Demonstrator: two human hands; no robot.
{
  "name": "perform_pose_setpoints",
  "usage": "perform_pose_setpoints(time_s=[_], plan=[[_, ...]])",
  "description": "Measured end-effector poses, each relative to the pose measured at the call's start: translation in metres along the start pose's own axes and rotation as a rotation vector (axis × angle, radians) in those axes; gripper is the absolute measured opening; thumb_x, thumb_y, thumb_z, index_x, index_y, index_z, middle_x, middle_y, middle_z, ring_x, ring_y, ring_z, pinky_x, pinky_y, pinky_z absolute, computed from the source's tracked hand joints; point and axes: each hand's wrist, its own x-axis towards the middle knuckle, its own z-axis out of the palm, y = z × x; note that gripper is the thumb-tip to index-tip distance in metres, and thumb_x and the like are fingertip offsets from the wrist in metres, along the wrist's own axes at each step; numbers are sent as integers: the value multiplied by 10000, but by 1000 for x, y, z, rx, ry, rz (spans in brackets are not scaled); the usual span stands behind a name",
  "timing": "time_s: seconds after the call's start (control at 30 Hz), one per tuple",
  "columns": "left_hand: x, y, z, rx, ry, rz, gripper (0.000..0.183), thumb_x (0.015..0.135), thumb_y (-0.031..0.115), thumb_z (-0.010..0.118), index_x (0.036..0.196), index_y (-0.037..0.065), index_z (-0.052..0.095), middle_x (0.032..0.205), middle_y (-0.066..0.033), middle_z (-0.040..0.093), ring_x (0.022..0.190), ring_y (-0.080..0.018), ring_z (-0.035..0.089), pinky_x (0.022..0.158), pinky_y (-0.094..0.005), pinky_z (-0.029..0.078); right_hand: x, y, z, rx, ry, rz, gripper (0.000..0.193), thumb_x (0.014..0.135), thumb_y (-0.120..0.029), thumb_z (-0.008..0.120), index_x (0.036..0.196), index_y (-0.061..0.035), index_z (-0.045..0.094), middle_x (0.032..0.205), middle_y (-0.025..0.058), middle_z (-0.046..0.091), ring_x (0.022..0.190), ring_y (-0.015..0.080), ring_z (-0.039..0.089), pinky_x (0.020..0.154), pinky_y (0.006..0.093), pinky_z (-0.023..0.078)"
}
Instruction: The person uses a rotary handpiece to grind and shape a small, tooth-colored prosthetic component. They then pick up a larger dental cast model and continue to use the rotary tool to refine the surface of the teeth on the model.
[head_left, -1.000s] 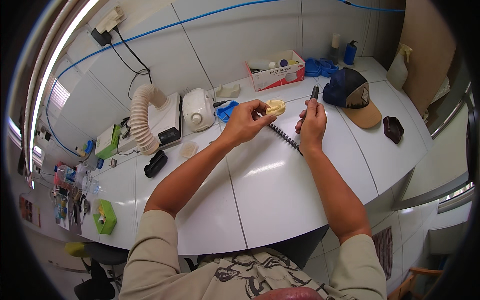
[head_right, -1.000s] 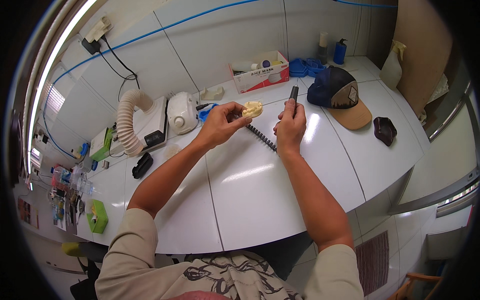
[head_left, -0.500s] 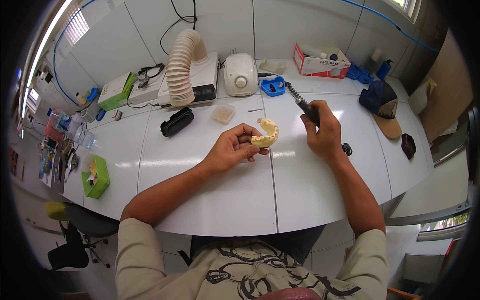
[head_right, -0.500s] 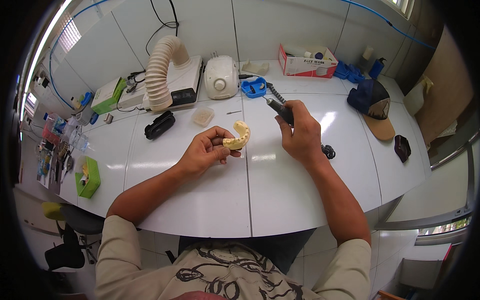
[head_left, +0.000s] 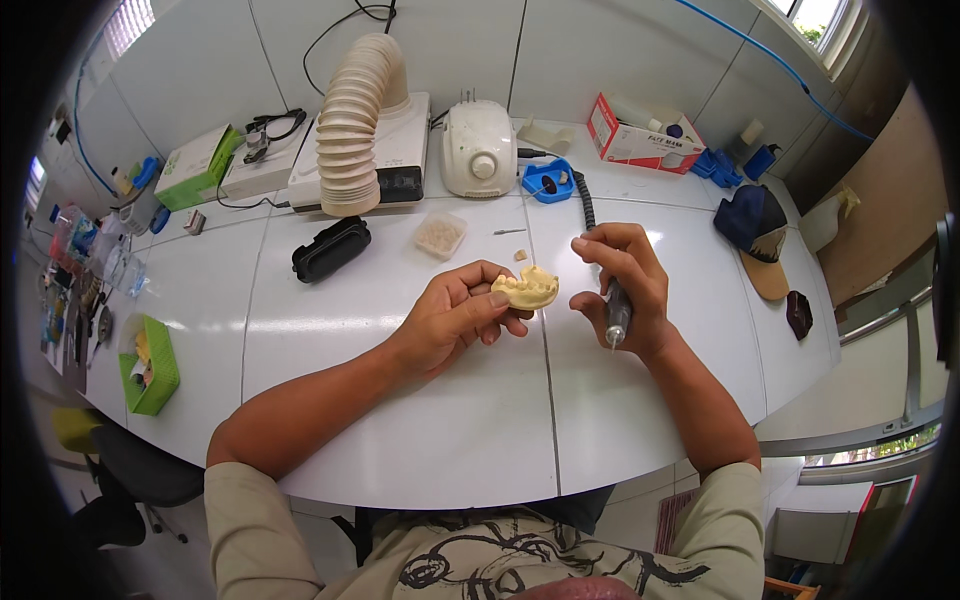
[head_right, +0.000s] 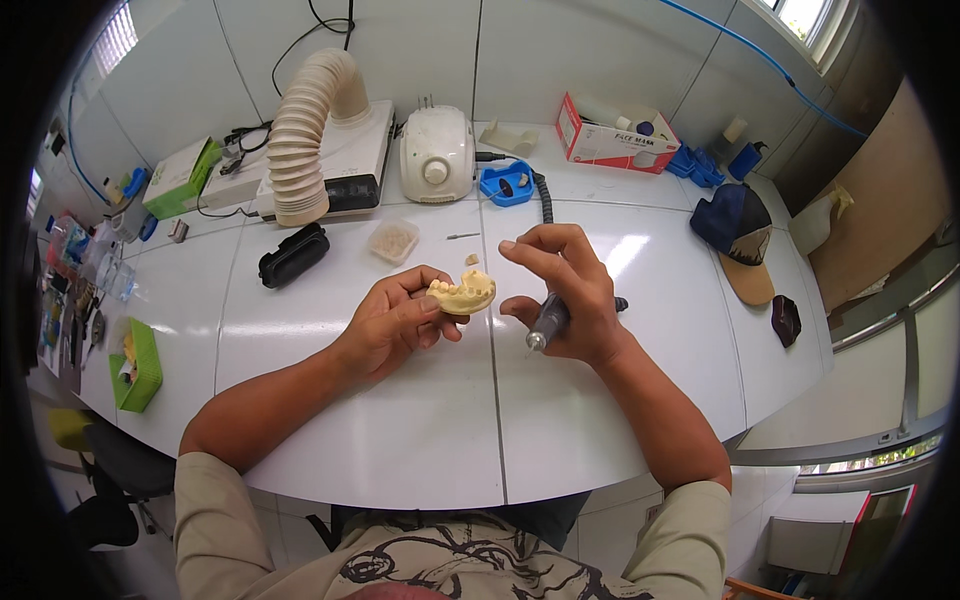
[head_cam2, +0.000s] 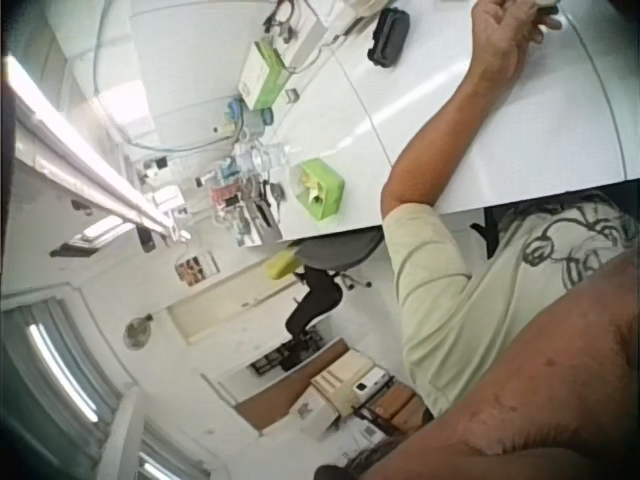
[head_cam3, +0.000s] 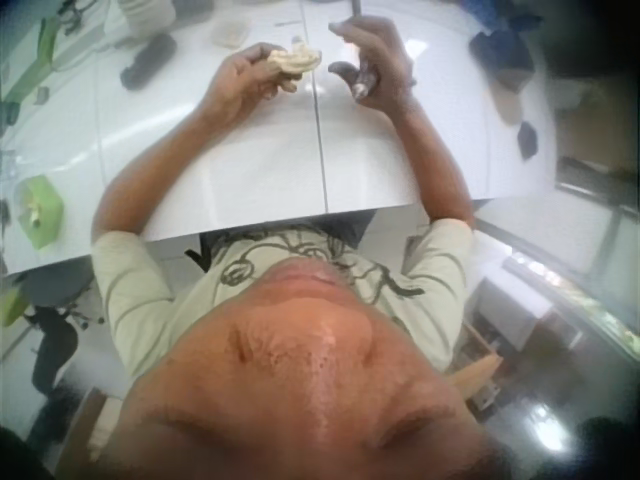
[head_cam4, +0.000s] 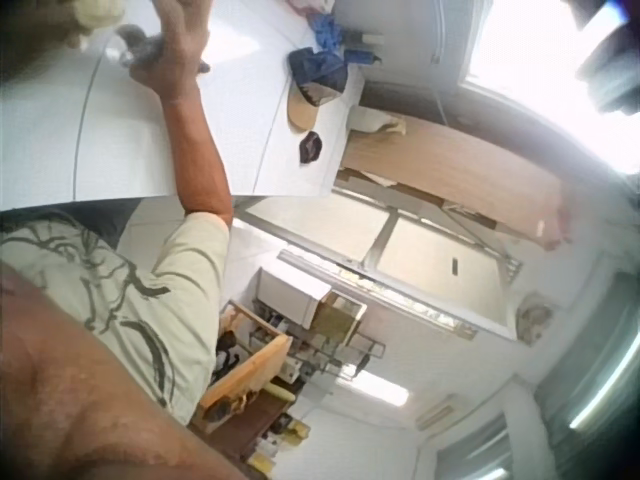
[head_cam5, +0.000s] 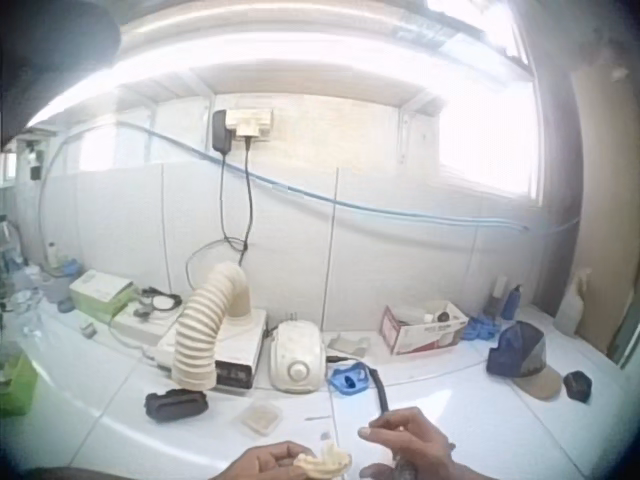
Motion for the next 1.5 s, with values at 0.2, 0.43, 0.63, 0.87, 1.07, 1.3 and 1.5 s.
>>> perform_pose_setpoints(time_s=[0.2,0.43,0.63,0.87,1.07,1.3,1.5], plan=[[-4,3,4,106,-35,-44,310,1111,238,747,1297,70,565,1249,-144,773,1046,-169,805,733,-247,536,-2,-19,4,-13,-68,-52,713,751,-281,1050,1388,-93,790,1188,127,729,919,247,774,692,346,653],[-7,5,8,217,-54,11,282,1106,196,771,1243,75,557,1191,-98,770,1051,-158,801,743,-259,542,-4,-26,8,0,-77,-49,648,769,-160,1023,1369,-73,794,1077,112,752,849,248,769,656,365,634],[-9,7,18,293,-28,-4,280,1108,178,765,1262,66,560,1206,-80,757,1055,-145,787,783,-265,563,-9,-16,9,-6,-106,-24,569,760,-65,995,1298,-80,810,1012,84,735,796,235,750,645,358,617],[-11,5,18,274,-38,-5,308,1088,144,767,1286,46,552,1297,-113,718,1125,-158,746,969,-324,608,-10,-15,7,20,-132,-23,483,723,-9,980,1169,-77,810,982,66,710,754,220,727,600,357,575],[-13,6,20,266,-49,-7,315,1085,142,759,1294,36,549,1314,-125,698,1156,-166,728,1044,-356,615,-9,-19,6,12,-140,-25,484,718,-7,984,1163,-78,808,988,62,705,746,216,725,591,356,573],[-12,3,20,301,-24,22,323,1063,158,746,1298,64,546,1277,-125,726,1073,-165,765,922,-321,603,-9,-19,7,21,-133,-25,506,715,-6,986,1183,-82,809,985,62,700,757,214,727,598,354,579],[-12,6,20,292,-43,-1,314,1087,170,760,1284,43,552,1282,-112,705,1112,-161,742,1009,-345,608,-9,-16,5,3,-132,-8,507,727,-13,986,1198,-91,815,977,61,700,744,214,720,593,353,568]])
